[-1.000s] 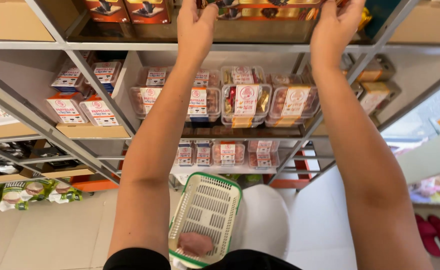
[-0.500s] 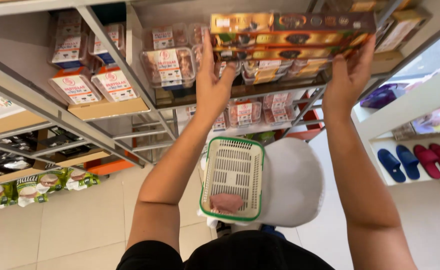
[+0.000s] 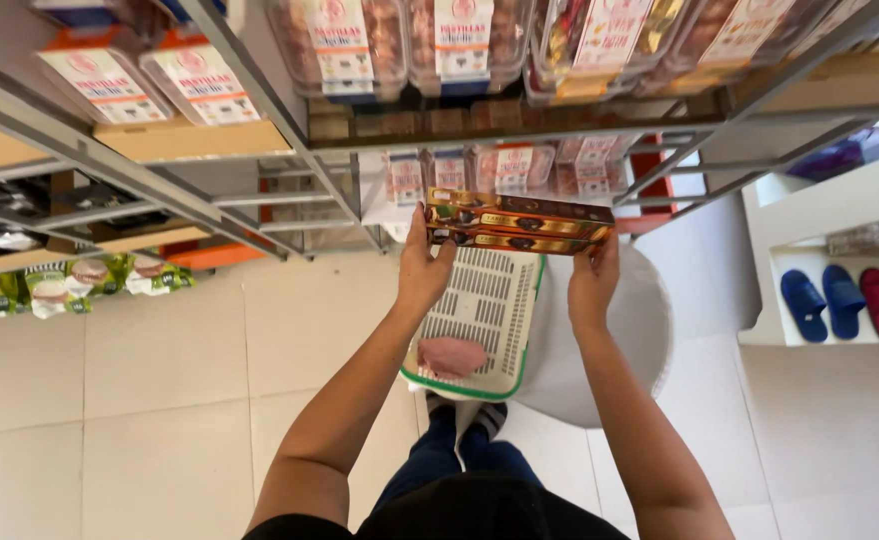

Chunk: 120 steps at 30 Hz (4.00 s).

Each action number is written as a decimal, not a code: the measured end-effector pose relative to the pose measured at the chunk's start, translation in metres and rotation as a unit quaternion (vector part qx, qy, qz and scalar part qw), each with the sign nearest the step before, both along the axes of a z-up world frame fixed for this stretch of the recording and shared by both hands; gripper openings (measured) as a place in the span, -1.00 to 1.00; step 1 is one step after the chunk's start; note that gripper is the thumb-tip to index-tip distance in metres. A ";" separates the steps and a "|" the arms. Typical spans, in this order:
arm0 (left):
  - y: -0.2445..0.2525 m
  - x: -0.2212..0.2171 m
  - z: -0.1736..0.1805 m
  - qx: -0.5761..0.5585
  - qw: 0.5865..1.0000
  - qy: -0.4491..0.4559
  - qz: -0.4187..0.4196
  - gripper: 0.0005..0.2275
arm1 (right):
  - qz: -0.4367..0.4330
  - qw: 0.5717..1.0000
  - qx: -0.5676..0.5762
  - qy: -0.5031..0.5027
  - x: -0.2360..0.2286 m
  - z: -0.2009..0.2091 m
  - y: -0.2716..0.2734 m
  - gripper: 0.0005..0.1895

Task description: Selecting chocolate boxes from a shelf, wiping them with a cloth, and placing them into a shopping basket.

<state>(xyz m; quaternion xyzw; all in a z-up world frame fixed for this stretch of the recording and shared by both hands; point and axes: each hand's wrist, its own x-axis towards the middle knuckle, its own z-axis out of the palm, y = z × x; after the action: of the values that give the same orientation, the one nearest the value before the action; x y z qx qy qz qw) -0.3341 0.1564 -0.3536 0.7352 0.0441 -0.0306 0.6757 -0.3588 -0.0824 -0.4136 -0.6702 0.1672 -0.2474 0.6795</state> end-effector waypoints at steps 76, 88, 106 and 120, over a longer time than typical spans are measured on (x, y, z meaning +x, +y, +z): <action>-0.035 -0.033 0.019 -0.061 0.973 -0.036 -0.220 -0.45 | 0.170 0.900 0.373 0.149 -0.031 -0.008 0.007 -0.60; -0.044 -0.009 0.092 -0.117 0.941 -0.152 -0.279 -0.55 | 0.184 0.938 0.287 0.061 -0.020 0.094 -0.015 -0.62; -0.080 0.126 0.323 -0.049 0.863 -0.499 -0.064 -0.69 | 0.230 0.954 0.075 -0.175 0.087 0.335 -0.101 -0.71; -0.121 0.304 0.358 0.063 0.862 -0.466 0.191 -0.47 | 0.011 0.939 -0.237 -0.250 0.296 0.407 -0.181 -0.69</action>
<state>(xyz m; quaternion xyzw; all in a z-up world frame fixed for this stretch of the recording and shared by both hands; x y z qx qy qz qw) -0.0305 0.0358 0.0046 0.6820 -0.1342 0.4481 0.5622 -0.0632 -0.2632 -0.0066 -0.7300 -0.0789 -0.4321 0.5236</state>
